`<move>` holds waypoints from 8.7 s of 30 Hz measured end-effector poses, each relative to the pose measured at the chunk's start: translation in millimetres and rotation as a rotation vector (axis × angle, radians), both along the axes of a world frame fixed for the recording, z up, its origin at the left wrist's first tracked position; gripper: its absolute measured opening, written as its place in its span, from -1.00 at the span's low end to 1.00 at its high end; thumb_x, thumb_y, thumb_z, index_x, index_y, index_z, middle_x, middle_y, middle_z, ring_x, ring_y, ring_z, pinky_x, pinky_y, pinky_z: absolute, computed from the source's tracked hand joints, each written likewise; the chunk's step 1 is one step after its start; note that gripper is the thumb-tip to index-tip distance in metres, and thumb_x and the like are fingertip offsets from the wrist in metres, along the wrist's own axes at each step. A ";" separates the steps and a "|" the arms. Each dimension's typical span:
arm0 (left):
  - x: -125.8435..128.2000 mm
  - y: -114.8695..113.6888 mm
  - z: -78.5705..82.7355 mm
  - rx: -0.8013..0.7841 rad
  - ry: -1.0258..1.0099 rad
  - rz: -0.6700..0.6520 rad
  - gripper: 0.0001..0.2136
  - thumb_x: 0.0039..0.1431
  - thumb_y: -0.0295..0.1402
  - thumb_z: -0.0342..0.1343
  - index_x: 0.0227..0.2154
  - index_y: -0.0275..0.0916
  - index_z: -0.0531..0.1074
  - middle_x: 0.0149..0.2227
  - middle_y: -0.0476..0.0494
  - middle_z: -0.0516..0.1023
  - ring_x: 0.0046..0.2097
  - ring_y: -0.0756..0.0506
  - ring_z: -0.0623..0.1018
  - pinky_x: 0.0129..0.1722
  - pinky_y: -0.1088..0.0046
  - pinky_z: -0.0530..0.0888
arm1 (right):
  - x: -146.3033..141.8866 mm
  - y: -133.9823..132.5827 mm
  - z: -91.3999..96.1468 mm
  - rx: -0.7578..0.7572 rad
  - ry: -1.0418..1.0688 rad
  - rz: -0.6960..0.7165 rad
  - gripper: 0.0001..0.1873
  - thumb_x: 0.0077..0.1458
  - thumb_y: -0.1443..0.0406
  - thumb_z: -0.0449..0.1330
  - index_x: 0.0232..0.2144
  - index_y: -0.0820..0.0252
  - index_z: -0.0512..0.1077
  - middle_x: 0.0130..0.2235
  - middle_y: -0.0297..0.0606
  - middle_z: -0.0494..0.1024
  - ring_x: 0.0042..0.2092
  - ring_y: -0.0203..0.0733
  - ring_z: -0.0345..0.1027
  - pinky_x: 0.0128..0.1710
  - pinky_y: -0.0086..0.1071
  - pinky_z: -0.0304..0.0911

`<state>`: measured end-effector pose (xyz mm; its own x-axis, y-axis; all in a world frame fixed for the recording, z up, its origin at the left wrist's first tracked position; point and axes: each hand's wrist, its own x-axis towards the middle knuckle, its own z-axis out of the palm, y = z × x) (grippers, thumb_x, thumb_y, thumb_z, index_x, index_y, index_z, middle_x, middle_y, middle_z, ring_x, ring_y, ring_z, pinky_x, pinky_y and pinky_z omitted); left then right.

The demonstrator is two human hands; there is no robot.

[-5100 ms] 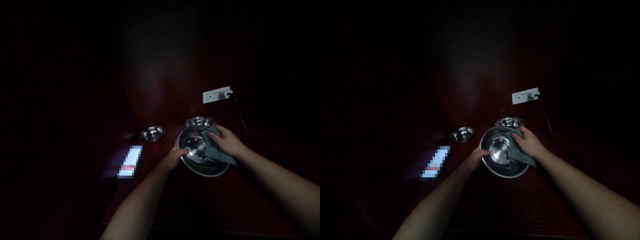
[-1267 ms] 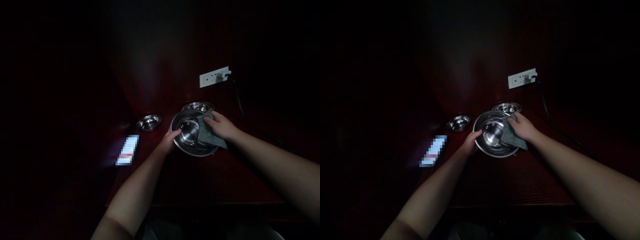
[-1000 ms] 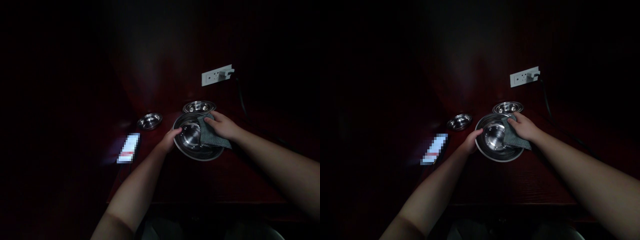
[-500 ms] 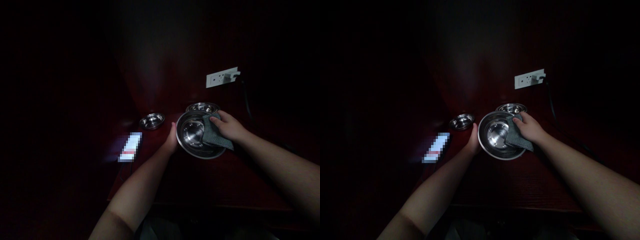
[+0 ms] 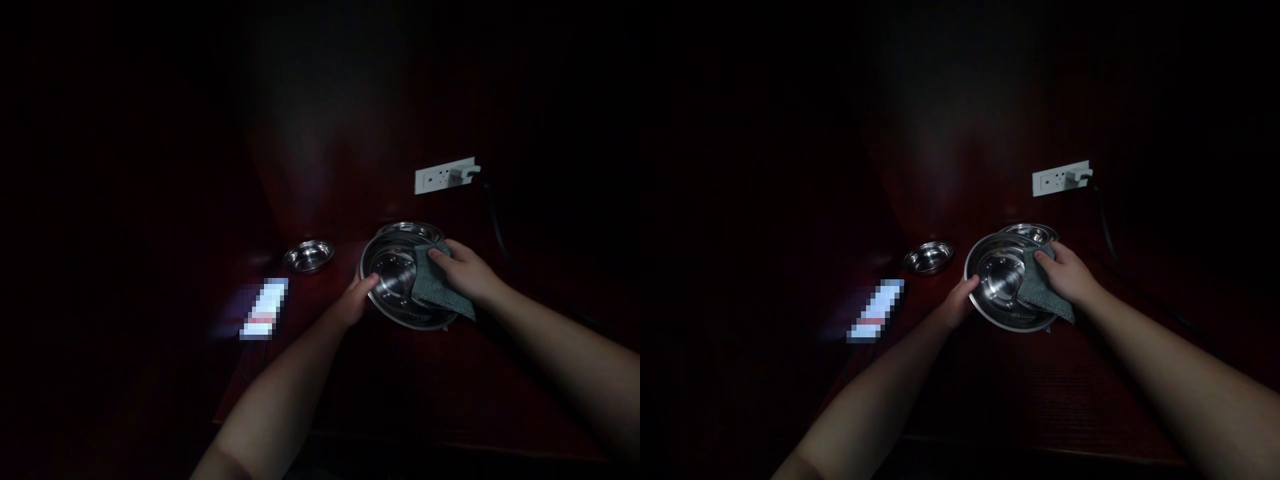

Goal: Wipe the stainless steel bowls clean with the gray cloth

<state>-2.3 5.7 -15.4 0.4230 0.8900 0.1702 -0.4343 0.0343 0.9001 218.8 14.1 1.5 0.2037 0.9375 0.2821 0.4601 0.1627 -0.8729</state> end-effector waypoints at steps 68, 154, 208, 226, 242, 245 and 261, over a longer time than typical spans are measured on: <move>-4.7 -8.0 10.8 0.005 0.138 -0.092 -0.38 -0.12 -0.35 0.25 0.09 -0.20 0.27 -0.05 -0.21 0.51 0.12 -0.31 0.36 0.12 0.10 0.22 | 5.5 0.1 2.6 -0.011 -0.121 -0.001 -0.72 0.05 0.12 0.08 -0.22 0.10 0.39 -0.24 -0.19 0.53 -0.24 -0.04 0.40 -0.29 -0.21 0.31; -7.4 1.0 -5.2 -0.051 0.004 -0.044 -0.35 -0.02 0.02 0.16 0.10 -0.23 0.29 0.03 -0.29 0.47 0.04 -0.28 0.47 0.04 0.13 0.35 | -2.9 -3.6 8.0 0.128 0.017 0.046 -0.76 0.04 0.07 0.10 -0.44 0.10 0.25 -0.48 -0.38 0.33 -0.46 -0.23 0.23 -0.52 -0.37 0.17; -5.4 -5.2 -1.6 -0.084 0.134 0.047 -0.49 -0.20 -0.37 0.26 -0.08 -0.33 0.40 -0.14 -0.23 0.56 -0.07 -0.25 0.52 -0.02 0.18 0.38 | -9.6 -5.9 5.2 0.139 -0.066 -0.048 -0.82 0.03 0.15 0.11 -0.41 0.12 0.35 -0.40 -0.24 0.46 -0.38 -0.11 0.34 -0.43 -0.27 0.24; -2.2 -7.5 -0.6 -0.120 0.138 0.107 -0.55 -0.17 -0.24 0.27 -0.17 -0.34 0.44 -0.25 -0.21 0.58 -0.13 -0.22 0.54 -0.03 0.21 0.39 | -5.5 -3.2 1.8 0.205 -0.083 -0.010 -0.79 0.04 0.12 0.11 -0.47 0.09 0.24 -0.48 -0.33 0.35 -0.44 -0.19 0.23 -0.49 -0.32 0.16; -2.4 -7.5 10.6 -0.058 0.144 0.078 -0.46 -0.14 -0.21 0.28 -0.04 -0.31 0.41 -0.24 -0.20 0.59 -0.09 -0.24 0.53 0.00 0.20 0.36 | -8.2 -9.3 8.2 0.156 -0.046 0.000 -0.79 0.02 0.11 0.12 -0.48 0.09 0.26 -0.47 -0.32 0.37 -0.44 -0.17 0.25 -0.50 -0.29 0.18; -3.8 -7.9 9.9 -0.017 0.120 0.058 -0.43 -0.11 -0.19 0.27 0.01 -0.28 0.37 -0.13 -0.21 0.56 -0.01 -0.24 0.49 0.05 0.20 0.33 | -7.2 -8.3 7.8 0.164 -0.041 -0.007 -0.77 0.02 0.10 0.13 -0.50 0.08 0.25 -0.48 -0.31 0.38 -0.45 -0.17 0.26 -0.50 -0.29 0.19; -3.1 -9.7 7.2 0.121 0.126 0.101 -0.31 -0.09 -0.32 0.25 0.16 -0.21 0.17 0.10 -0.22 0.40 0.13 -0.26 0.37 0.13 0.18 0.26 | -6.1 -2.1 -0.4 0.165 0.033 -0.019 -0.79 0.03 0.11 0.13 -0.46 0.09 0.27 -0.47 -0.32 0.39 -0.44 -0.17 0.28 -0.50 -0.29 0.21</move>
<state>-5.5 -4.0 -8.1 0.3572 0.9053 0.2298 -0.3133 -0.1156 0.9426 212.7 12.0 1.1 0.2326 0.8750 0.4245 0.4361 0.2963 -0.8497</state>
